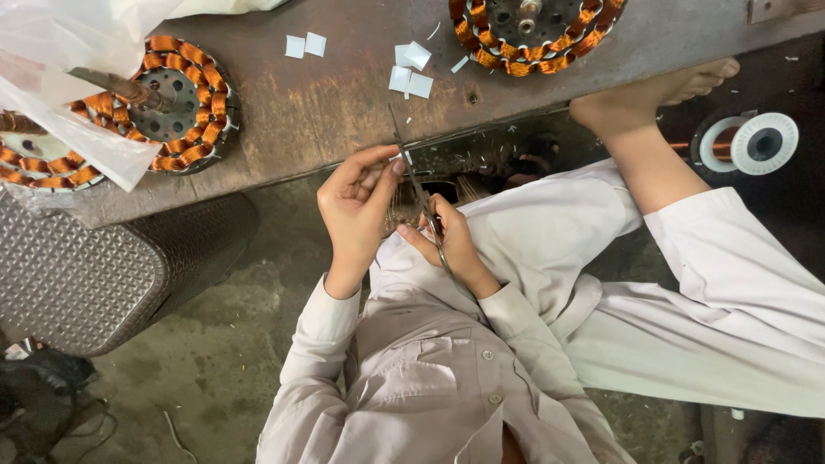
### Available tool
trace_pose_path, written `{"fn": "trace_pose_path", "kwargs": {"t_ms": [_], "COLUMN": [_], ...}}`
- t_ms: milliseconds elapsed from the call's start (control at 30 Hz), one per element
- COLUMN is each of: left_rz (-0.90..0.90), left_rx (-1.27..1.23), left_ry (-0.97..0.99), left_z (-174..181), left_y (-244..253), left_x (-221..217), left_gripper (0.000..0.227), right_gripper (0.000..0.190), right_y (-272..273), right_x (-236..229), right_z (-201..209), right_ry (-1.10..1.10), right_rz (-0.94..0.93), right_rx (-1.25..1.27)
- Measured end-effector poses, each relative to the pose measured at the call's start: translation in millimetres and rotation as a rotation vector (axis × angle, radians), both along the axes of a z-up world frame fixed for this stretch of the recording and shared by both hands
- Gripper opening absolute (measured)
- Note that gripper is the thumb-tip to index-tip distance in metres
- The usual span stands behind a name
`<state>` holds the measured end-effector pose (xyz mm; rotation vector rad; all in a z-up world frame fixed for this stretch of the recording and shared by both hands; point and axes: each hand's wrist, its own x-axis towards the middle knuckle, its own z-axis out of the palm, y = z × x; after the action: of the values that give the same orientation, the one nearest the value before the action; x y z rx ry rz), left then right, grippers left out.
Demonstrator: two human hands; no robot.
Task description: The person inserts small white rectangular pieces into the slots of a copper-wound motor stator. They use scissors to cut additional white pieces from a strip and continue inserting them into the stator slots.
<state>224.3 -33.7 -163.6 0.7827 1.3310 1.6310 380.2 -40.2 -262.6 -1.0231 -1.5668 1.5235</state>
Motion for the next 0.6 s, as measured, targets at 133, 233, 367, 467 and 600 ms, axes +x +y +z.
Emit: {"fn": "trace_pose_path", "kwargs": {"t_ms": [133, 233, 367, 467, 600], "left_rz": [-0.002, 0.006, 0.099, 0.176, 0.174], "left_rx": [-0.003, 0.013, 0.110, 0.134, 0.161], "left_ry": [0.003, 0.058, 0.586, 1.181, 1.440], "left_z": [-1.3, 9.0, 44.0, 68.0, 81.4], "left_y": [0.8, 0.7, 9.0, 23.9, 44.1], "left_x": [-0.1, 0.8, -10.3, -29.7, -28.9], "left_gripper": [0.023, 0.023, 0.021, 0.023, 0.024], "right_gripper": [0.041, 0.039, 0.043, 0.038, 0.039], "right_y": [-4.1, -7.9, -6.2, -10.8, -8.5], "right_x": [2.3, 2.1, 1.6, 5.2, 5.9], "right_z": [-4.6, -8.8, -13.8, -14.5, -11.5], "right_ry": [-0.071, -0.064, 0.031, 0.069, 0.093], "right_rz": [-0.070, -0.113, -0.089, -0.090, -0.129], "right_rx": [-0.004, -0.056, -0.118, -0.136, -0.126]}}
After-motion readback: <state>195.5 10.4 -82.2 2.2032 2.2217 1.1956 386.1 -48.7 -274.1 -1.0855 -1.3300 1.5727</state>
